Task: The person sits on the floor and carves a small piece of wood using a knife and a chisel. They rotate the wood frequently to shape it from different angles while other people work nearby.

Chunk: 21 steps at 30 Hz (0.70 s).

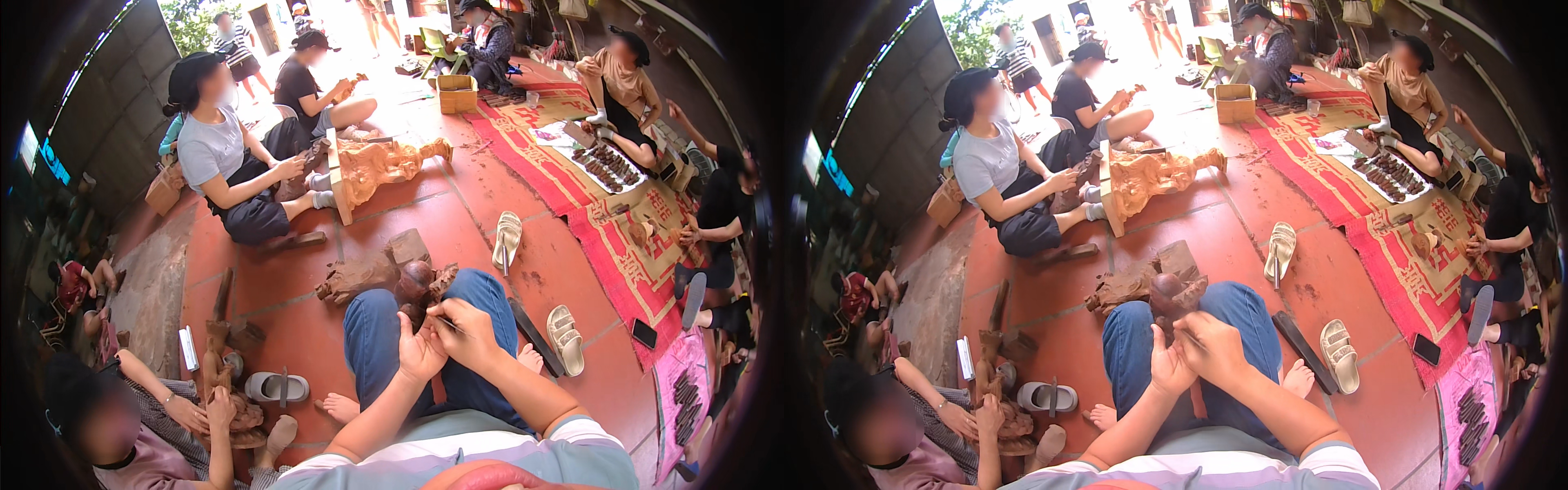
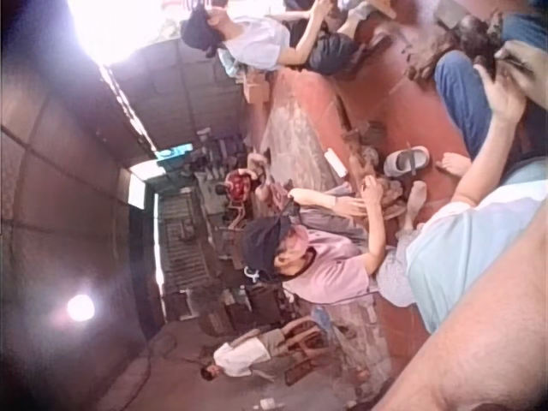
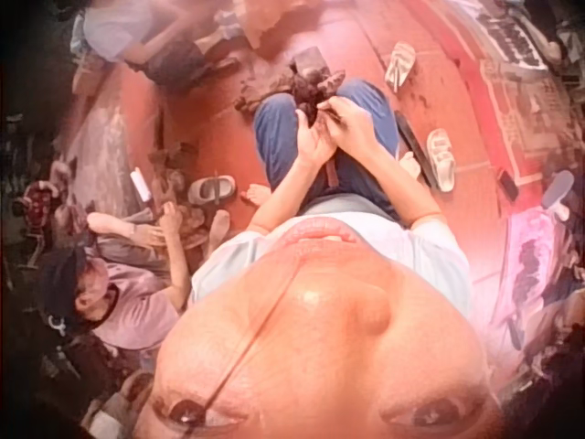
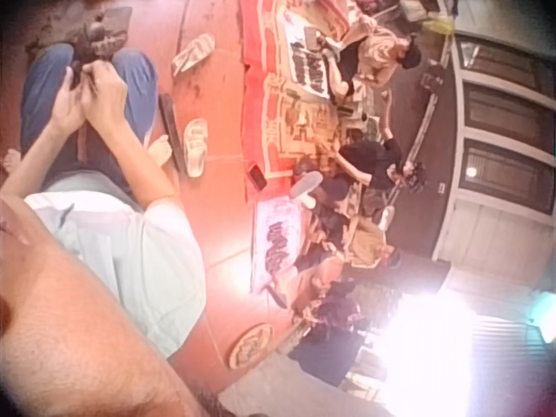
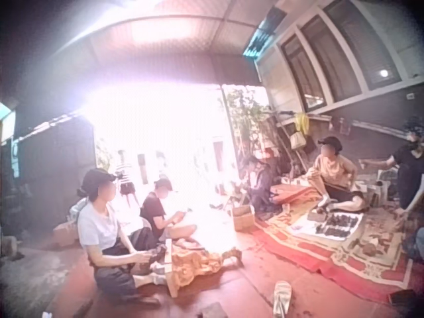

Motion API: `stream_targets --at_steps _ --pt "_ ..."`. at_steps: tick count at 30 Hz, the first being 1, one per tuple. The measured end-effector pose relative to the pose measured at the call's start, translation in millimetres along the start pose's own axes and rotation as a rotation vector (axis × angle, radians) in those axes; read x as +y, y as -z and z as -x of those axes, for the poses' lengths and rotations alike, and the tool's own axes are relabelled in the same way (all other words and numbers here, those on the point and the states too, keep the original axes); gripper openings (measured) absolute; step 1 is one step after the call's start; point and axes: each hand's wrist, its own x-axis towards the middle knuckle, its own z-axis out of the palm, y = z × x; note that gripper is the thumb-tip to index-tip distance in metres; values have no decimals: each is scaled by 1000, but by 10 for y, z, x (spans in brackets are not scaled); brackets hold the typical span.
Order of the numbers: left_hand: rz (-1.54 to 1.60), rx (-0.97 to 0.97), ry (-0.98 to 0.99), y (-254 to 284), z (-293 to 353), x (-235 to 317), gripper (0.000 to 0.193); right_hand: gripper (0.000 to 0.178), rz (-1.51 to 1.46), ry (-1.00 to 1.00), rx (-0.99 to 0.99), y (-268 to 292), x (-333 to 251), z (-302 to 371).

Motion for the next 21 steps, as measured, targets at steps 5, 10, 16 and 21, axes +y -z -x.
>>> stream_targets --at_steps 5,10,16,21 --pt "-6 48 -12 15 -3 -22 67 15 79 65 -13 -41 -7 9" --pt "-4 -55 26 -39 21 -30 65 15 -174 -40 -53 -3 -14 14" --pt "-117 308 -111 -332 -39 -141 71 14 82 18 4 -33 28 -64" --pt "-75 99 -37 -171 3 -104 70 15 -3 24 -87 35 -92 -16"
